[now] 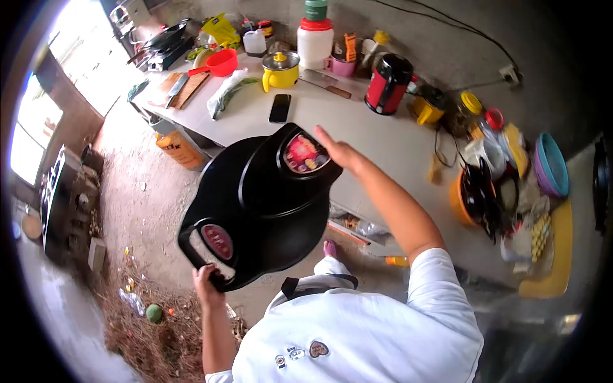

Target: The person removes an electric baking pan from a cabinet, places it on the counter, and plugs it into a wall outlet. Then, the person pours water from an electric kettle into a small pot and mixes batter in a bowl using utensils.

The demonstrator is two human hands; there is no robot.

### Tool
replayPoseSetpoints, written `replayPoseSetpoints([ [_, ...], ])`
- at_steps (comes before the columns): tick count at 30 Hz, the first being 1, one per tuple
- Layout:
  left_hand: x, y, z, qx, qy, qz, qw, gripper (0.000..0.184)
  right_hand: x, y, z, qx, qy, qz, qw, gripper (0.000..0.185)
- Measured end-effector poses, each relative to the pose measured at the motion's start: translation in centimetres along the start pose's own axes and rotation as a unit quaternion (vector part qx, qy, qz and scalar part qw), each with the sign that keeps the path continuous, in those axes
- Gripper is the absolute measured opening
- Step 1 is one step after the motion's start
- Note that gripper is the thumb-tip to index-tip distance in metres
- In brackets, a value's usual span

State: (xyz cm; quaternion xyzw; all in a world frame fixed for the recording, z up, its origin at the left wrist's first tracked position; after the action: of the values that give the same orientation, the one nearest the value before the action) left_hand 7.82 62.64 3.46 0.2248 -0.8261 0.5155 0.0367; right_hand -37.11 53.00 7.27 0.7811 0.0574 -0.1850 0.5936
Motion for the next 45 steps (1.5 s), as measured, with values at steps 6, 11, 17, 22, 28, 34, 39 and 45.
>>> replayPoseSetpoints([
  [6, 12.3, 10.0, 0.6, -0.076, -0.024, -0.06, 0.995, 0.02, -10.4, -3.5, 9.4, 0.086, 0.01, -0.184, 0.979, 0.104],
  [11, 18.8, 14.4, 1.8, -0.092, -0.012, -0.056, 0.994, 0.024, -14.6, -8.8, 14.1, 0.123, 0.005, -0.191, 0.974, 0.112],
  [17, 21.3, 19.2, 3.2, -0.139, -0.024, -0.027, 0.99, 0.024, -17.5, -13.6, 17.2, 0.163, -0.057, -0.178, 0.969, 0.109],
  [22, 23.0, 21.7, 3.3, -0.159, 0.02, 0.005, 0.987, 0.027, -18.9, -18.0, 19.4, 0.233, -0.03, -0.228, 0.945, 0.103],
  [28, 26.0, 24.0, 1.3, -0.295, 0.143, 0.241, 0.914, 0.039, -21.4, -17.9, 19.1, 0.24, -0.039, -0.237, 0.941, 0.099],
  [34, 30.6, 25.4, -2.0, -0.41, 0.32, 0.196, 0.832, 0.047, -24.2, -19.1, 19.6, 0.198, -0.14, -0.221, 0.945, 0.099],
  [39, 31.6, 25.0, -1.4, -0.392, 0.366, 0.352, 0.767, 0.074, -25.8, -17.3, 17.4, 0.222, -0.148, -0.297, 0.917, 0.088],
  [45, 23.5, 29.1, 9.6, -0.391, 0.318, 0.327, 0.8, 0.05, -25.9, -14.7, 13.1, 0.181, -0.258, -0.373, 0.872, 0.075],
])
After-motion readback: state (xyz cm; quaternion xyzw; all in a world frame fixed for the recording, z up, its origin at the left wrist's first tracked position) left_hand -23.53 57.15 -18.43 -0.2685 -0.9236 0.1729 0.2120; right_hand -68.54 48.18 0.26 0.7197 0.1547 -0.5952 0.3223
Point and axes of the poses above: each hand's wrist, its own z-axis towards the middle knuckle, its own x-axis out of the palm, y = z × x, the point moved 8 cm from there along z, towards the middle knuckle, and after that the axes turned 4 degrees about -x, right-handed, at the moved point
